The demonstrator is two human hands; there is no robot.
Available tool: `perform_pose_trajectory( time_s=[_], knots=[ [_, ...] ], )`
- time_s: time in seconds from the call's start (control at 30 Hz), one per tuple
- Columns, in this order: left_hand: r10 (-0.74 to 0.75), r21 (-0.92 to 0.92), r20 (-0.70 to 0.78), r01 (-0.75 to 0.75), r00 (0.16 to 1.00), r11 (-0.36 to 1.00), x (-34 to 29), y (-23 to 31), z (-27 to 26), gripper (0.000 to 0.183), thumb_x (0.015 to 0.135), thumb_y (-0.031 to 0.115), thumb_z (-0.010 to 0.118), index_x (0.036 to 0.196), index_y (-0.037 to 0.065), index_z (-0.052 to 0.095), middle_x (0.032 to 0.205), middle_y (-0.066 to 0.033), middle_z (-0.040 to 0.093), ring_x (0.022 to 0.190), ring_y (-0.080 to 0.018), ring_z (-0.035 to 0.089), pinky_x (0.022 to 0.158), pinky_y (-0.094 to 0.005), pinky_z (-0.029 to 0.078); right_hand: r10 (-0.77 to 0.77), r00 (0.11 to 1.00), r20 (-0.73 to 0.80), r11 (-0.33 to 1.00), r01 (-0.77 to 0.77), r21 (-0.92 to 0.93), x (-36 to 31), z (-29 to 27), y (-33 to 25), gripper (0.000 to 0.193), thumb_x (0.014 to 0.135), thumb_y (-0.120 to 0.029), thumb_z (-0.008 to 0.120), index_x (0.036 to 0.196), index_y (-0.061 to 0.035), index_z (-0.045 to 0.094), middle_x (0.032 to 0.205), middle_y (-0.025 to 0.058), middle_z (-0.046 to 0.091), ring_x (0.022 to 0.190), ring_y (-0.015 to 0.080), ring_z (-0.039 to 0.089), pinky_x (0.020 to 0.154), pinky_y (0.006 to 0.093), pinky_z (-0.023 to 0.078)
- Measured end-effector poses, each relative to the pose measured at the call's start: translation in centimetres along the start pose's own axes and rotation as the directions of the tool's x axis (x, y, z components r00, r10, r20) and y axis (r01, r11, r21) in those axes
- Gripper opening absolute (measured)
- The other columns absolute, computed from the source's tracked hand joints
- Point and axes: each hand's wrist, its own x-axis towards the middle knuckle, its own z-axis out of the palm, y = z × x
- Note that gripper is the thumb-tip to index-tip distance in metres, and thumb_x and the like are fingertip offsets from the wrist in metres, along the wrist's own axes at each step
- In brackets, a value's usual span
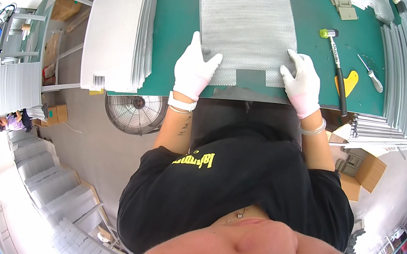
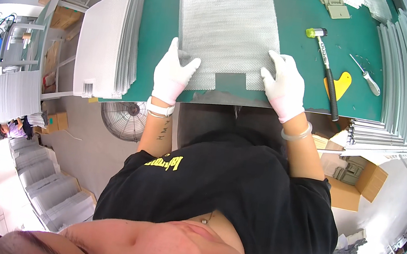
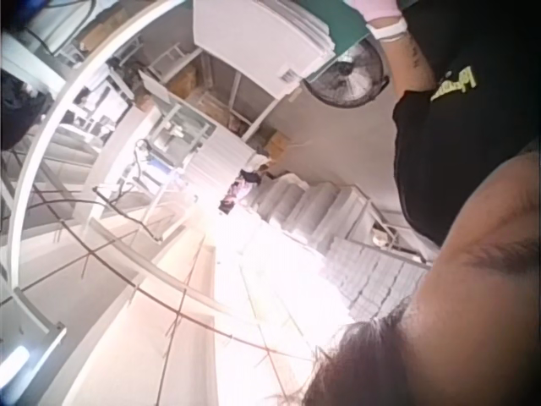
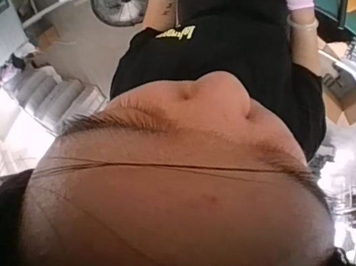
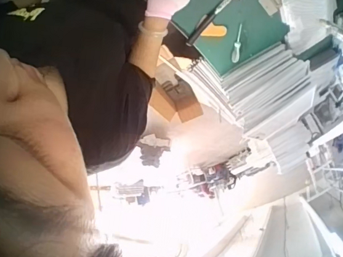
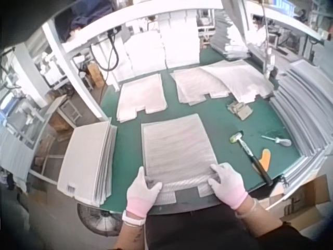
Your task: The person assembles air filters by placing a mesh sheet onto a metal frame, securing it with a small plastic clip, and using a hammer to tap the clip into place. The person repeats this process for multiple units, handling the mesh, frames, and clips with gloved hands.
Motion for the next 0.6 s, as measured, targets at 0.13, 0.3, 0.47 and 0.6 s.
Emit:
perform_pose_trajectory(
  time_s=[0.13, 0.3, 0.47, 0.6],
  knots=[
    [0.014, 0.013, -0.005, -0.014, 1.0, 1.0, 0.0, -0.1, 0.2, 0.087, 0.081, 0.042, 0.078, 0.143, -0.008, 0.044, 0.126, -0.0274, 0.062, 0.115, -0.0367, 0.063, 0.098, -0.0394, 0.05, -0.001, 1.0, -0.003, 1.0, 0.001, -0.005, -0.1, -0.1, -0.1, 0.041, 0.086, -0.02, 0.071, 0.123, -0.0066, 0.064, 0.11, 0.0127, 0.063, 0.093, 0.0316, 0.066, 0.082, 0.0375, 0.054],
    [0.005, 0.05, 0.025, -0.006, 1.0, 0.999, 0.3, 0.1, 0.1, 0.087, 0.08, 0.042, 0.078, 0.144, -0.007, 0.044, 0.127, -0.0269, 0.062, 0.116, -0.0365, 0.062, 0.097, -0.0402, 0.05, -0.004, 1.0, 0.012, 0.999, 0.004, -0.039, 0.0, -0.1, 0.0, 0.041, 0.086, -0.023, 0.071, 0.124, -0.0083, 0.063, 0.11, 0.0132, 0.061, 0.094, 0.0317, 0.065, 0.082, 0.0387, 0.054],
    [-0.043, 0.18, 0.045, 0.034, 0.998, 0.983, 0.4, 0.9, -0.2, 0.088, 0.078, 0.042, 0.079, 0.142, -0.008, 0.045, 0.129, -0.0249, 0.059, 0.11, -0.0358, 0.064, 0.09, -0.0403, 0.053, 0.028, 0.982, 0.185, 0.968, 0.02, -0.252, 1.1, -2.4, -0.9, 0.041, 0.087, -0.033, 0.069, 0.122, -0.0131, 0.066, 0.109, 0.0143, 0.06, 0.099, 0.0326, 0.064, 0.088, 0.041, 0.053],
    [-0.031, 0.271, 0.169, -0.016, 0.985, 0.963, 2.5, 2.3, -2.0, 0.076, 0.079, 0.041, 0.078, 0.141, 0.004, 0.051, 0.143, -0.023, 0.049, 0.13, -0.041, 0.049, 0.108, -0.0464, 0.041, -0.118, 0.989, 0.086, 0.955, 0.137, -0.263, 8.4, -6.1, 4.1, 0.04, 0.085, -0.034, 0.068, 0.117, -0.01, 0.068, 0.114, 0.0178, 0.062, 0.11, 0.036, 0.06, 0.097, 0.0416, 0.049]
  ],
)
